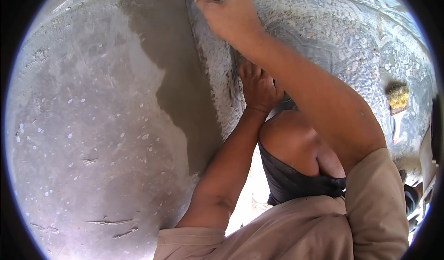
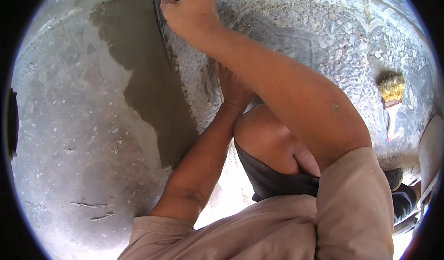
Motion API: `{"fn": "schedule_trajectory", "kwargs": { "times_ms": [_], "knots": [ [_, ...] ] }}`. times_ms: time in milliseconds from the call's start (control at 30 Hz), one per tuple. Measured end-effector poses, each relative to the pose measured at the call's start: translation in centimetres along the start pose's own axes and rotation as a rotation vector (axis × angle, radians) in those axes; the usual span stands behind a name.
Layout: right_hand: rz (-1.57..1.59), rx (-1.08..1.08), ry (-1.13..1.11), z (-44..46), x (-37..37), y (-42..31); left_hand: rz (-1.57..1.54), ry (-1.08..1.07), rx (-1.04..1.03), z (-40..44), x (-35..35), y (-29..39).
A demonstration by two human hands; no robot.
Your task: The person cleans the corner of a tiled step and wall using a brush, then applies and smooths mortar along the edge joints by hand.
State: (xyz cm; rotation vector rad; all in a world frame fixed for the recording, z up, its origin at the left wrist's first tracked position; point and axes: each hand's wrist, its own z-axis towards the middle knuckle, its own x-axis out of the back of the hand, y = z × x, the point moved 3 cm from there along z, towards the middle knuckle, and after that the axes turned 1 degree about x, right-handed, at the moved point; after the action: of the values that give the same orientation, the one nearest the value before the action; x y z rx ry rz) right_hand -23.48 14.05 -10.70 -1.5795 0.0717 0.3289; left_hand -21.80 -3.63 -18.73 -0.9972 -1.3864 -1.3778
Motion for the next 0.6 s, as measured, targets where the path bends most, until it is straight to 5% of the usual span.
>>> {"fn": "schedule_trajectory", "kwargs": {
  "times_ms": [367,467,600],
  "knots": [
    [-0.292,0.320,0.041,-0.5,0.2,-0.5,-0.025,0.037,-0.010,0.2,0.1,0.1],
    [-0.237,0.143,-0.015,-0.8,0.4,-0.9,-0.053,0.021,0.012,0.2,0.1,0.1],
    [-0.236,0.167,0.035,-0.4,0.4,-1.4,0.021,-0.040,0.043,-0.2,-0.1,-0.2]
  ]
}}
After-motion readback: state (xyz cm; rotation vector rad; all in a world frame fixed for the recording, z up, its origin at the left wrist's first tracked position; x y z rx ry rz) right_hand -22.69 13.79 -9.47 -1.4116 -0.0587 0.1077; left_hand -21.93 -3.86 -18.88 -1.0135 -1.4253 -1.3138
